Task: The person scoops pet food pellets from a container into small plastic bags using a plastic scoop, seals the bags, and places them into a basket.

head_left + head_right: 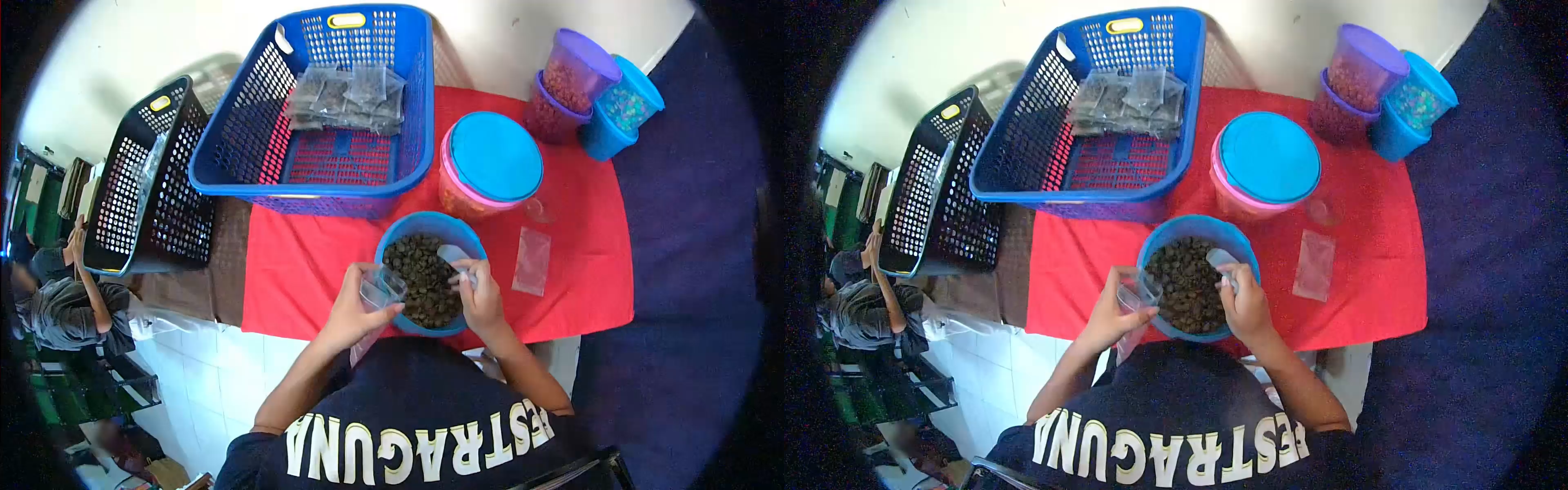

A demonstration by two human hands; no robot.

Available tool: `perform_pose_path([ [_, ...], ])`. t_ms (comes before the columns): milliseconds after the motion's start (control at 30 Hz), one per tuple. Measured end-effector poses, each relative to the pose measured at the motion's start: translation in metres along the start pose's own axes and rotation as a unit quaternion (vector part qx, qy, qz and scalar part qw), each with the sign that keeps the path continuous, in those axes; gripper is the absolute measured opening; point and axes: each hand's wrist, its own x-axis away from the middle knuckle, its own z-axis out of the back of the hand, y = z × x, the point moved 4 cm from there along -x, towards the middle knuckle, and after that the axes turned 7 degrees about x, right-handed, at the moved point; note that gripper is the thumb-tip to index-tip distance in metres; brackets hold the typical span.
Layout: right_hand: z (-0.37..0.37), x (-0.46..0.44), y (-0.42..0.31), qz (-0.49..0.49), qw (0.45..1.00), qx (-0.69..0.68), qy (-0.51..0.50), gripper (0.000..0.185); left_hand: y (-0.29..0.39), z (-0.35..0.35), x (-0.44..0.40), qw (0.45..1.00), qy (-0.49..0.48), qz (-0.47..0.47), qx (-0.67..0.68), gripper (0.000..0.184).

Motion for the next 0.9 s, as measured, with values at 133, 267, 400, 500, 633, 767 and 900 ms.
perform_pose_path([
  [133,0.002,-0.013,-0.005,0.007,1.000,0.001,-0.027,0.013,0.009,0.000,-0.002,0.995,-0.012,0.036,0.091,0.062],
  [267,0.004,-0.022,-0.003,-0.021,0.999,-0.032,-0.039,0.010,0.009,0.006,-0.004,0.997,-0.028,0.034,0.070,0.062],
  [400,0.003,-0.022,-0.005,-0.054,0.993,-0.097,-0.026,0.008,0.007,0.013,-0.004,0.999,-0.022,0.037,0.030,0.061],
  [500,-0.016,-0.012,-0.004,-0.102,0.975,-0.192,-0.049,0.006,0.004,0.013,-0.003,0.998,-0.028,0.036,0.051,0.062],
  [633,-0.037,-0.005,-0.006,-0.117,0.967,-0.208,-0.085,0.007,0.008,0.006,-0.005,0.997,-0.052,0.019,0.052,0.065],
  [767,-0.048,-0.005,0.009,-0.238,0.891,-0.381,-0.064,0.010,0.006,0.012,-0.005,0.998,-0.043,0.030,0.038,0.066],
  [900,-0.046,-0.007,0.014,-0.256,0.845,-0.464,-0.066,0.013,0.003,0.017,-0.004,0.999,-0.045,0.017,0.011,0.065],
])
